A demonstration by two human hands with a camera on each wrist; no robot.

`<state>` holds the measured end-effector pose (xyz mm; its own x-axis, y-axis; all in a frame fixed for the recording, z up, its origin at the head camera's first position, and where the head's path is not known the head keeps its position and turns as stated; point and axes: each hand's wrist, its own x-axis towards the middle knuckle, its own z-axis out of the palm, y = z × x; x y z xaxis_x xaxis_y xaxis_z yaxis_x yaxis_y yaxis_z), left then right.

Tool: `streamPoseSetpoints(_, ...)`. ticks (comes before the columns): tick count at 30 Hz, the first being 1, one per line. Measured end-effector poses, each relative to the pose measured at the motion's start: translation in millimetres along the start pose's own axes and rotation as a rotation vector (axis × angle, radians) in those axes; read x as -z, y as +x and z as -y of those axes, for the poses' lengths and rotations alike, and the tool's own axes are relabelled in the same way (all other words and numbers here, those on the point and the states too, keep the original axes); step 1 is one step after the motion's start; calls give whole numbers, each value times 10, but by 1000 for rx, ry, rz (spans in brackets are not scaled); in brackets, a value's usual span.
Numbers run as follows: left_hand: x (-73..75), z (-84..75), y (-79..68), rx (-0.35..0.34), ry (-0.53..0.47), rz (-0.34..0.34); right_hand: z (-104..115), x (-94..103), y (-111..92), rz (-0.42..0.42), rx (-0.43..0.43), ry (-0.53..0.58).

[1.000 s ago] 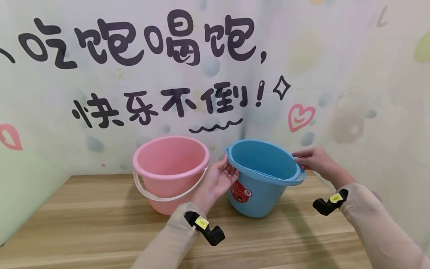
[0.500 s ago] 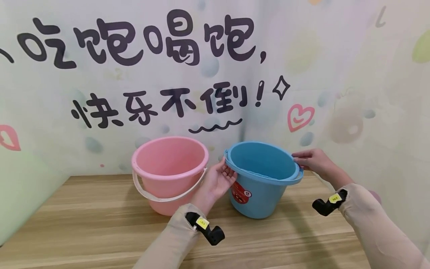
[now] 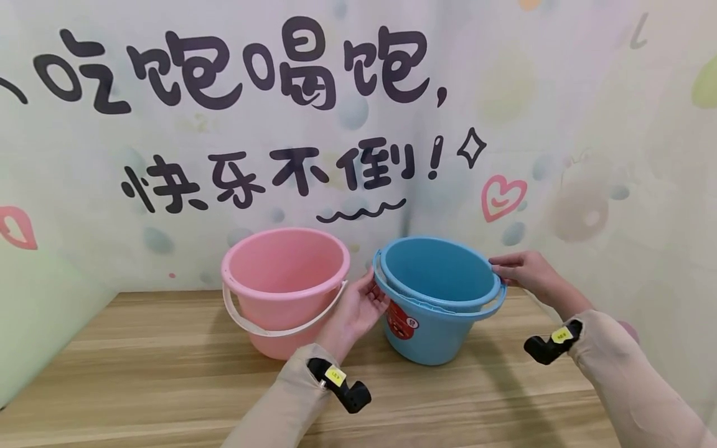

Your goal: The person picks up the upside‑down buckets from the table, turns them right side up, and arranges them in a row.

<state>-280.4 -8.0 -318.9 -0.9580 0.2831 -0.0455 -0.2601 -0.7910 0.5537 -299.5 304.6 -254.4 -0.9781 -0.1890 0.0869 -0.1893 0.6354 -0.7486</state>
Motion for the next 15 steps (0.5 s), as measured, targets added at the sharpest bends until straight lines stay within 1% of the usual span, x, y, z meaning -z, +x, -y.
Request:
streamPoseSetpoints(4, 80, 11, -6, -4, 4, -12, 11, -11, 19, 4, 3, -19)
streamPoseSetpoints(9, 196, 64, -2, -11, 18, -37, 23, -13, 29, 10, 6, -29)
streamPoseSetpoints(15, 301, 152, 26, -18, 47, -107, 21, -8, -2, 7, 16, -36)
